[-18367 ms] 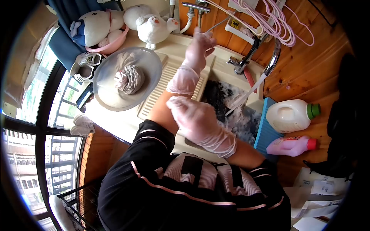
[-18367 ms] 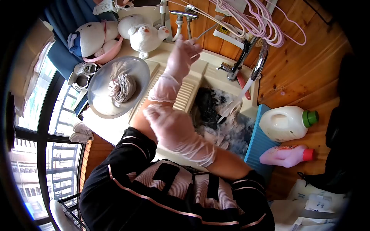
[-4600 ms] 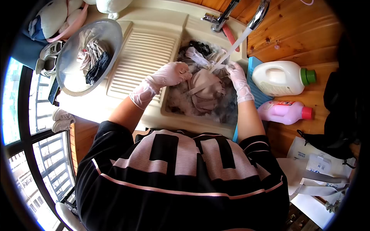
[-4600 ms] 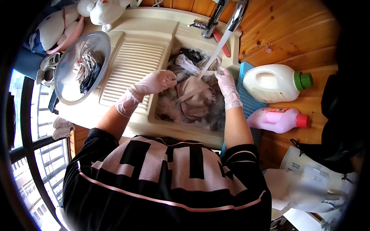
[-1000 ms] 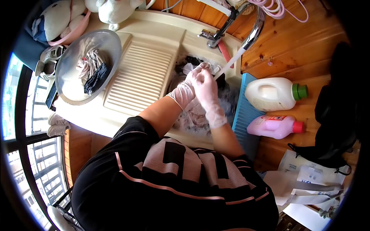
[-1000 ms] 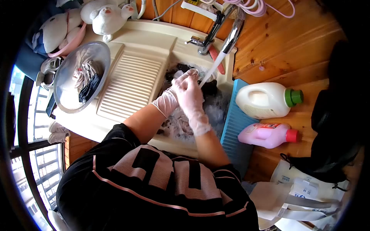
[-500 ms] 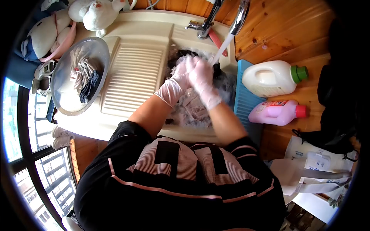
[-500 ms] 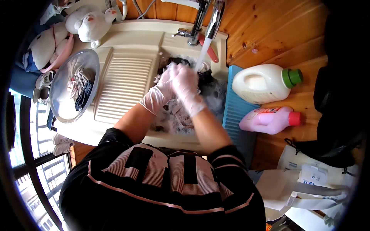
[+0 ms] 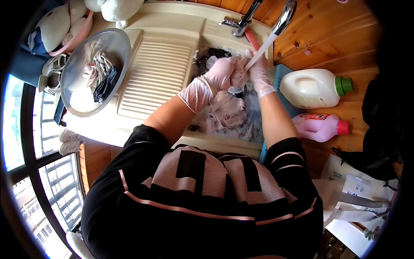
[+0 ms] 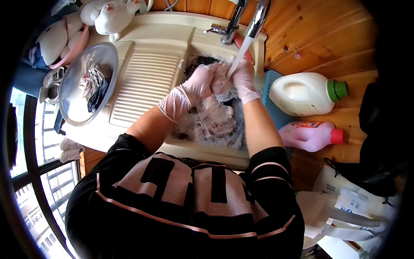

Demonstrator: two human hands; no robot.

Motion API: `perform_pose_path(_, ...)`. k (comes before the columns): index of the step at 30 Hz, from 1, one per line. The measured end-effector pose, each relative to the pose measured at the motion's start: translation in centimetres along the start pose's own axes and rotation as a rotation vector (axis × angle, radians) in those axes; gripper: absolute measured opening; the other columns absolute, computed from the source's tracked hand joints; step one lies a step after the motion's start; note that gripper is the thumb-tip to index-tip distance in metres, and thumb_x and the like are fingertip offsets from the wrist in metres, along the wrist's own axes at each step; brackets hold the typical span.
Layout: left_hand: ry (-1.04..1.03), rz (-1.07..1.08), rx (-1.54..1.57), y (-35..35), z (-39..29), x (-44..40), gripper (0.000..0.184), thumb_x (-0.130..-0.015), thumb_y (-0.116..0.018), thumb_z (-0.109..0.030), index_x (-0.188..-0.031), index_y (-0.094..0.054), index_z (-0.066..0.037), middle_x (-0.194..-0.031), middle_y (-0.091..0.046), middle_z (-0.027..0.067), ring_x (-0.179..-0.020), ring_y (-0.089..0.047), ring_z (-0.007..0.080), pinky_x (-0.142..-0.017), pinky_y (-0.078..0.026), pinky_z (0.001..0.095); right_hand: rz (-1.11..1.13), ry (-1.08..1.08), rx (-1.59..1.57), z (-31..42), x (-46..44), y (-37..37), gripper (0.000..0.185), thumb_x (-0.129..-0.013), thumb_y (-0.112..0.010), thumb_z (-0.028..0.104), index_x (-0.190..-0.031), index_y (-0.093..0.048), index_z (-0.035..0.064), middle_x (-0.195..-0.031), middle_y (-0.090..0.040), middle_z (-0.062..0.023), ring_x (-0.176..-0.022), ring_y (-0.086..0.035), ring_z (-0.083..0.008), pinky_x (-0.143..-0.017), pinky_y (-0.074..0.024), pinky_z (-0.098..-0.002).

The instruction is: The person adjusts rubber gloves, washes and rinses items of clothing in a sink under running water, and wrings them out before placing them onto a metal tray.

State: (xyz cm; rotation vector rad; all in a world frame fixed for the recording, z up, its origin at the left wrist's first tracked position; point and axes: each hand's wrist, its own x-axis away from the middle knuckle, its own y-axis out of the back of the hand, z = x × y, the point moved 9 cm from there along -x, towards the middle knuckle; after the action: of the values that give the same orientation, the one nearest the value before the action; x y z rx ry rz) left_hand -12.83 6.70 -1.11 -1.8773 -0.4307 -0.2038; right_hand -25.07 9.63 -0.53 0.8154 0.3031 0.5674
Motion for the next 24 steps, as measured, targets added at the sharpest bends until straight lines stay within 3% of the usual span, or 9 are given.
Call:
perform_pose_path(1, -0.046, -0.052, -0.015, 1.3, -1.6, -0.6, 0.024, -0.094, -0.044, -0.016, -0.101, -0.058, 0.002, -0.083, -0.064, 0.01, -0.066, -0.061, 0.0194, -0.061, -0.054, 0.0286, 0.091, -0.014, -0.058, 1.2, 0.8, 0.8, 0.034, -0.086, -0.057, 0.036, -0.083, -0.064, 0.0026, -0.071, -0.065, -0.0161, -0.069, -0.063, -0.0294, -0.062, -0.0482, -0.0374)
perform_pose_path(2, -0.092, -0.106, -0.034, 2.5, -3.2, -1.1, 0.023, -0.094, -0.044, -0.016, -0.099, -0.058, 0.002, -0.084, -0.064, 0.0113, -0.069, -0.062, 0.0204, -0.064, -0.054, 0.0303, 0.071, 0.093, 0.048, 0.9, -0.2, 0.5, 0.034, -0.089, -0.058, 0.032, -0.082, -0.059, -0.0011, -0.066, -0.06, -0.0106, -0.057, -0.05, -0.017, -0.054, -0.0424, -0.0327)
perform_pose_path(4, -0.128, -0.094, -0.101, 3.9, -5.9, -1.3, 0.023, -0.093, -0.046, -0.017, -0.096, -0.059, 0.002, -0.083, -0.065, 0.0118, -0.071, -0.063, 0.0211, -0.066, -0.054, 0.0324, 0.25, 0.202, -0.334, 4.8, 1.0, 1.8, 0.019, -0.085, -0.064, 0.019, -0.079, -0.057, 0.0024, -0.065, -0.055, 0.0004, -0.06, -0.047, -0.0089, -0.054, -0.0402, -0.026)
perform_pose_path(6, -0.223, -0.201, -0.295, 6.4, -8.6, -0.6, 0.018, -0.09, -0.052, -0.013, -0.093, -0.059, 0.002, -0.077, -0.063, 0.0093, -0.063, -0.061, 0.02, -0.058, -0.053, 0.0321, 0.445, 0.211, -0.439, 5.9, 0.8, 1.9, 0.008, -0.078, -0.067, 0.007, -0.083, -0.062, 0.0032, -0.066, -0.054, 0.0033, -0.061, -0.048, -0.0085, -0.056, -0.0409, -0.0252)
perform_pose_path(10, -0.262, -0.222, -0.552, 10.9, -9.3, 0.0, 0.012, -0.082, -0.054, 0.002, -0.093, -0.057, 0.001, -0.072, -0.061, 0.0076, -0.054, -0.058, 0.0161, -0.045, -0.048, 0.0266, 0.426, 0.229, -0.456, 9.0, 2.0, 4.6, 0.004, -0.079, -0.063, 0.003, -0.08, -0.059, 0.0033, -0.072, -0.058, 0.0011, -0.066, -0.052, -0.0094, -0.061, -0.0428, -0.0242)
perform_pose_path(15, -0.203, -0.58, -0.458, 11.7, -7.4, 3.8, 0.018, -0.083, -0.051, 0.005, -0.096, -0.058, -0.005, -0.08, -0.06, 0.0073, -0.067, -0.06, 0.0167, -0.053, -0.051, 0.0282, 0.35, 0.342, -0.309, 10.6, 3.3, 5.3, 0.009, -0.078, -0.058, -0.008, -0.08, -0.056, 0.0002, -0.101, -0.063, -0.0086, -0.087, -0.06, -0.0143, -0.078, -0.0514, -0.026)
perform_pose_path(17, -0.19, -0.562, -0.303, 12.6, -6.0, 3.7, 0.021, -0.083, -0.05, 0.006, -0.096, -0.058, -0.006, -0.083, -0.06, 0.0068, -0.073, -0.06, 0.0168, -0.058, -0.053, 0.0293, 0.281, 0.293, -0.772, 11.7, 4.2, 7.2, 0.009, -0.078, -0.056, -0.009, -0.08, -0.057, 0.0001, -0.105, -0.063, -0.0081, -0.089, -0.058, -0.0142, -0.08, -0.0495, -0.0264)
perform_pose_path(20, 0.039, -0.439, -0.216, 13.5, -3.2, 1.7, 0.023, -0.087, -0.054, -0.01, -0.11, -0.052, -0.005, -0.088, -0.06, 0.007, -0.077, -0.059, 0.0207, -0.072, -0.052, 0.04, 0.268, 0.33, -0.511, 9.7, 4.1, 5.5, 0.012, -0.08, -0.051, -0.009, -0.077, -0.055, 0.0018, -0.099, -0.062, -0.0057, -0.087, -0.058, -0.0134, -0.08, -0.0479, -0.0256)
perform_pose_path(24, 0.181, -0.273, 0.047, 9.7, -0.4, 1.6, 0.044, -0.088, -0.053, -0.043, -0.118, -0.048, -0.011, -0.124, -0.048, 0.0152, -0.104, -0.051, 0.0371, -0.086, -0.041, 0.0562, 0.304, 0.242, -0.985, 11.9, 6.4, 5.6, 0.011, -0.079, -0.049, -0.01, -0.081, -0.053, 0.0002, -0.089, -0.061, -0.0083, -0.076, -0.059, -0.015, -0.066, -0.0505, -0.0265)
